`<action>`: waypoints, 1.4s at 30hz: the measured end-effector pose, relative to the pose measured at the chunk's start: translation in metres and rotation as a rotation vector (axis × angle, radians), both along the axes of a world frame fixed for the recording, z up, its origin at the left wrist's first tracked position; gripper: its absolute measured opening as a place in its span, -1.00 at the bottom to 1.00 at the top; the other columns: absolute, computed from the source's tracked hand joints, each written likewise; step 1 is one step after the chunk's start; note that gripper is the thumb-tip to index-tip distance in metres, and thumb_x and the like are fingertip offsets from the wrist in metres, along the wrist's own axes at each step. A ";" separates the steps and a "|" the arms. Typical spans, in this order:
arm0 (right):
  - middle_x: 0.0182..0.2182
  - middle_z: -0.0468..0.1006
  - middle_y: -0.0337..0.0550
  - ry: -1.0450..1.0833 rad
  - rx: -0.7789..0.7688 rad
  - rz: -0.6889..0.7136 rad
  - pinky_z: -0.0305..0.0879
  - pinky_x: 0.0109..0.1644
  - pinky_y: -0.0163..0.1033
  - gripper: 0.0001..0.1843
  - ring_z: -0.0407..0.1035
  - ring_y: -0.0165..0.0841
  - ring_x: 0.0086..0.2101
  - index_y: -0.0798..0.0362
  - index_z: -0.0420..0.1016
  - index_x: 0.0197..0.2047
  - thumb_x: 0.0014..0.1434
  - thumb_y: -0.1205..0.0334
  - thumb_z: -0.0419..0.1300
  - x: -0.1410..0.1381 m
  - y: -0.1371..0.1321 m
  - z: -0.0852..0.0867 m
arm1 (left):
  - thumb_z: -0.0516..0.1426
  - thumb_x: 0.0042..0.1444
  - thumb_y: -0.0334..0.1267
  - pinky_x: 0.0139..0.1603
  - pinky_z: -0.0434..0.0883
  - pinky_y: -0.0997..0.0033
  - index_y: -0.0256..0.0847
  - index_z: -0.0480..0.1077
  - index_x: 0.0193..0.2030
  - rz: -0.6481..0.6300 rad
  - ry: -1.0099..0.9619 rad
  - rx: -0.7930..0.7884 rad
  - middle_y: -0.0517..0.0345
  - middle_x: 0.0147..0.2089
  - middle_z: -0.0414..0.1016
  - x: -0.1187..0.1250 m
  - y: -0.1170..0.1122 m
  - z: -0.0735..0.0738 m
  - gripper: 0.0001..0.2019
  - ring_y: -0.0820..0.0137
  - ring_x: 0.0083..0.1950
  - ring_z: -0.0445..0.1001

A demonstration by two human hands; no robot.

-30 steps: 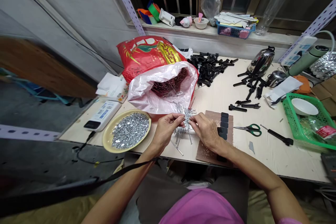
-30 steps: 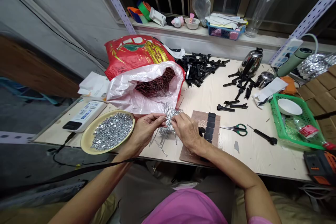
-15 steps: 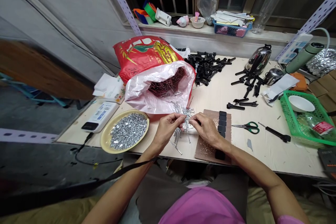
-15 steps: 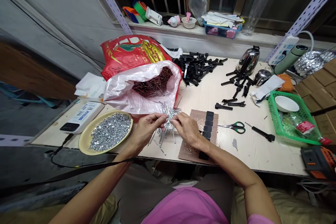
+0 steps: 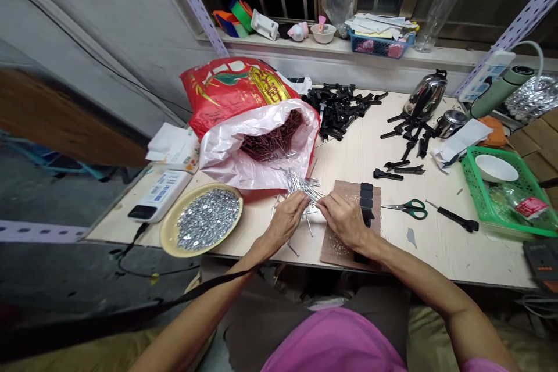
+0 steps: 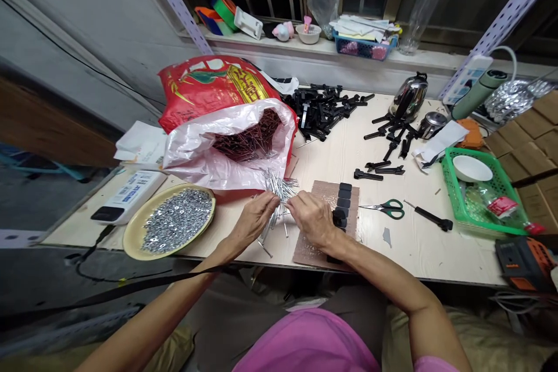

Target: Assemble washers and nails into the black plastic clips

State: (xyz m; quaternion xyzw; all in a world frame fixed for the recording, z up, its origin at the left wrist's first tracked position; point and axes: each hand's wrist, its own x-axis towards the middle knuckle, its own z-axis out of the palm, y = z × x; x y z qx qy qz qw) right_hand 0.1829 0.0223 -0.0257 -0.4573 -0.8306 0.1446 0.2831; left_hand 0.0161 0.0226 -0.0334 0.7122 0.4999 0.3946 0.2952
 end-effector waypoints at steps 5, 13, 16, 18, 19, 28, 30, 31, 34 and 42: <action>-0.37 0.48 -0.13 0.025 0.003 -0.013 0.23 -0.34 -0.37 -0.76 0.37 -0.43 -0.40 0.10 0.45 -0.27 0.33 0.24 0.00 0.001 -0.002 -0.001 | 0.00 0.16 -0.02 -0.48 0.22 0.46 -0.16 0.34 -0.47 0.112 -0.198 -0.090 0.24 -0.54 0.24 0.009 -0.004 0.004 -0.69 0.46 -0.52 0.22; -0.45 0.45 -0.23 0.241 -0.165 -0.093 0.24 -0.30 -0.33 -0.84 0.34 -0.43 -0.42 0.08 0.41 -0.37 0.24 0.30 0.08 0.004 0.001 -0.002 | 0.13 0.03 0.09 -0.69 0.09 0.53 -0.21 0.42 -0.37 0.142 -0.465 -0.372 0.32 -0.63 0.25 0.020 -0.006 0.005 -0.64 0.56 -0.69 0.14; -0.45 0.44 -0.24 0.245 -0.159 -0.094 0.24 -0.31 -0.33 -0.88 0.34 -0.43 -0.43 0.08 0.41 -0.38 0.20 0.34 0.10 0.005 0.000 -0.005 | 0.07 0.10 0.06 -0.61 0.15 0.51 -0.17 0.39 -0.41 0.175 -0.334 -0.257 0.31 -0.62 0.24 0.023 -0.006 -0.001 -0.67 0.51 -0.64 0.18; -0.42 0.45 -0.22 0.208 -0.131 -0.079 0.25 -0.30 -0.33 -0.89 0.35 -0.42 -0.41 0.08 0.42 -0.34 0.20 0.34 0.10 0.006 -0.002 -0.005 | 0.03 0.14 0.03 -0.51 0.20 0.48 -0.15 0.36 -0.45 0.186 -0.206 -0.143 0.29 -0.61 0.23 0.024 -0.006 -0.005 -0.68 0.47 -0.58 0.21; -0.40 0.46 -0.20 0.180 -0.115 -0.068 0.25 -0.29 -0.33 -0.89 0.35 -0.42 -0.39 0.08 0.43 -0.32 0.21 0.34 0.09 0.007 -0.003 -0.005 | 0.01 0.15 0.03 -0.46 0.22 0.46 -0.13 0.34 -0.47 0.185 -0.154 -0.092 0.27 -0.60 0.23 0.023 -0.005 -0.007 -0.67 0.45 -0.54 0.23; -0.35 0.50 -0.17 0.191 -0.122 -0.035 0.29 -0.26 -0.33 -0.83 0.40 -0.40 -0.34 0.07 0.44 -0.25 0.30 0.26 0.05 0.006 -0.008 -0.007 | -0.04 0.19 0.04 -0.33 0.25 0.39 -0.09 0.25 -0.50 0.211 -0.085 0.113 0.19 -0.52 0.26 0.022 -0.004 -0.018 -0.66 0.37 -0.46 0.23; -0.34 0.50 -0.16 0.192 -0.109 -0.054 0.29 -0.27 -0.33 -0.83 0.40 -0.40 -0.34 0.07 0.43 -0.25 0.30 0.26 0.04 0.004 -0.008 -0.007 | -0.05 0.18 0.08 -0.33 0.24 0.39 -0.09 0.25 -0.49 0.246 -0.112 0.091 0.20 -0.51 0.26 0.025 -0.005 -0.019 -0.64 0.37 -0.46 0.23; -0.33 0.50 -0.15 0.173 -0.102 -0.063 0.28 -0.28 -0.33 -0.83 0.39 -0.40 -0.34 0.07 0.43 -0.25 0.31 0.25 0.03 0.003 -0.008 -0.007 | -0.06 0.18 0.10 -0.33 0.24 0.39 -0.09 0.26 -0.48 0.270 -0.130 0.075 0.21 -0.51 0.25 0.027 -0.005 -0.019 -0.63 0.37 -0.46 0.23; -0.35 0.49 -0.15 0.135 -0.107 -0.074 0.27 -0.29 -0.33 -0.80 0.39 -0.40 -0.35 0.07 0.41 -0.25 0.33 0.25 -0.01 0.003 -0.008 -0.005 | -0.04 0.15 0.14 -0.37 0.22 0.41 -0.09 0.28 -0.44 0.334 -0.195 0.016 0.26 -0.54 0.21 0.033 -0.006 -0.020 -0.63 0.39 -0.48 0.21; -0.34 0.48 -0.11 -0.036 0.061 -0.104 0.24 -0.35 -0.35 -0.77 0.40 -0.40 -0.36 0.08 0.45 -0.22 0.34 0.26 -0.02 0.001 -0.006 -0.006 | -0.02 0.16 0.14 -0.48 0.16 0.48 -0.11 0.25 -0.39 0.314 -0.409 -0.212 0.31 -0.53 0.17 0.038 -0.005 -0.025 -0.64 0.45 -0.50 0.17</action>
